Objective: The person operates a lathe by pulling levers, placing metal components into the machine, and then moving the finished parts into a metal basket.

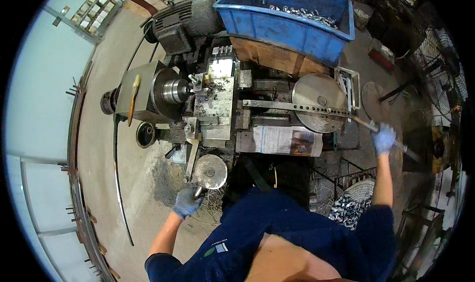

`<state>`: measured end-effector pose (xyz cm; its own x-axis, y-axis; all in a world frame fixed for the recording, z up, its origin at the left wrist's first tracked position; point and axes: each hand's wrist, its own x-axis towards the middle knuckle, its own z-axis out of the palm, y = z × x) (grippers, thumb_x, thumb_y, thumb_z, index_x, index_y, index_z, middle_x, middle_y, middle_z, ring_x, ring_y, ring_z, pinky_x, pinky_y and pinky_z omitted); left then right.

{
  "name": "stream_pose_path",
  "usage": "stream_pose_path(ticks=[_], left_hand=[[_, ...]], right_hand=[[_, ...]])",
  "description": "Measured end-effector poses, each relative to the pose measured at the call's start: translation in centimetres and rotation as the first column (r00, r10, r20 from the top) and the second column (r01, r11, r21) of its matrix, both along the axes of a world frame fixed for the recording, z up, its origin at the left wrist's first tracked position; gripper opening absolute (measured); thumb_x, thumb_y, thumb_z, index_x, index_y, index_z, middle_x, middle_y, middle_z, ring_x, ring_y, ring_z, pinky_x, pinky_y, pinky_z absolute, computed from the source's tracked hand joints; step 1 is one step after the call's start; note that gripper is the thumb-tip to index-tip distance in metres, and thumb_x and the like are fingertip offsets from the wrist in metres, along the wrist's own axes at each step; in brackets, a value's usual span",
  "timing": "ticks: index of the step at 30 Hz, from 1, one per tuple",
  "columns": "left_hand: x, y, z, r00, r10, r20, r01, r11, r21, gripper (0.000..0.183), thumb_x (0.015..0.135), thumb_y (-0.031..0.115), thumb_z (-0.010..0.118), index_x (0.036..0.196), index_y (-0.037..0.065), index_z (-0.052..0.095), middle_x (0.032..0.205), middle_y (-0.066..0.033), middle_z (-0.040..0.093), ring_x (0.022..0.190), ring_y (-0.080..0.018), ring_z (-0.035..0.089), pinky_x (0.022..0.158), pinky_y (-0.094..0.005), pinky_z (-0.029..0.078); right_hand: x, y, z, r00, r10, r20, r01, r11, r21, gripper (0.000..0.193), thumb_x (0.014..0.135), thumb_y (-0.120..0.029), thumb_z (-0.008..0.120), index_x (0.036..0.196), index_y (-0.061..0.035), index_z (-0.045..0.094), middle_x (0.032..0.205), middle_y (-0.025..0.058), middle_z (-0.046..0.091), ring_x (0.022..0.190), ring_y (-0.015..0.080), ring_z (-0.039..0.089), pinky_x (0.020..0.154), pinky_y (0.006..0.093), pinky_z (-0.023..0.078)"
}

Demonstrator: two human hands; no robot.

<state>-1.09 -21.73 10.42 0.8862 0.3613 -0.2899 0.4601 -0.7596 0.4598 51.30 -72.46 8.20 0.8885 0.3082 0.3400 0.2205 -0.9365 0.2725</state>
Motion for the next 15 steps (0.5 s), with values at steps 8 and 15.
stream_pose_path(ticks=[8, 15], left_hand=[[2.7, 2.5, 4.0, 0.891, -0.181, -0.416, -0.054, 0.868, -0.494, 0.043, 0.081, 0.036, 0.064, 0.109, 0.004, 0.060, 0.100, -0.0110, 0.064, 0.090, -0.0241, 0.060, 0.077, -0.0360, 0.046], [-2.3, 18.5, -7.1, 0.887, 0.458, -0.054, -0.453, 0.888, 0.077, 0.063, 0.078, 0.051, 0.059, 0.113, -0.002, 0.056, 0.101, -0.0178, 0.064, 0.094, -0.0323, 0.061, 0.082, -0.0385, 0.046]], right_hand=[[9.6, 9.0, 1.6, 0.983, -0.158, -0.095, 0.157, 0.987, -0.023, 0.063, 0.077, -0.044, 0.057, 0.129, -0.0096, 0.046, 0.136, 0.0082, 0.043, 0.129, 0.0289, 0.032, 0.107, 0.0479, 0.021], [-3.2, 9.1, -1.4, 0.989, 0.144, -0.022, -0.132, 0.951, 0.279, 0.067, 0.075, -0.049, 0.063, 0.116, 0.0038, 0.052, 0.125, 0.0222, 0.050, 0.120, 0.0368, 0.043, 0.106, 0.0444, 0.025]])
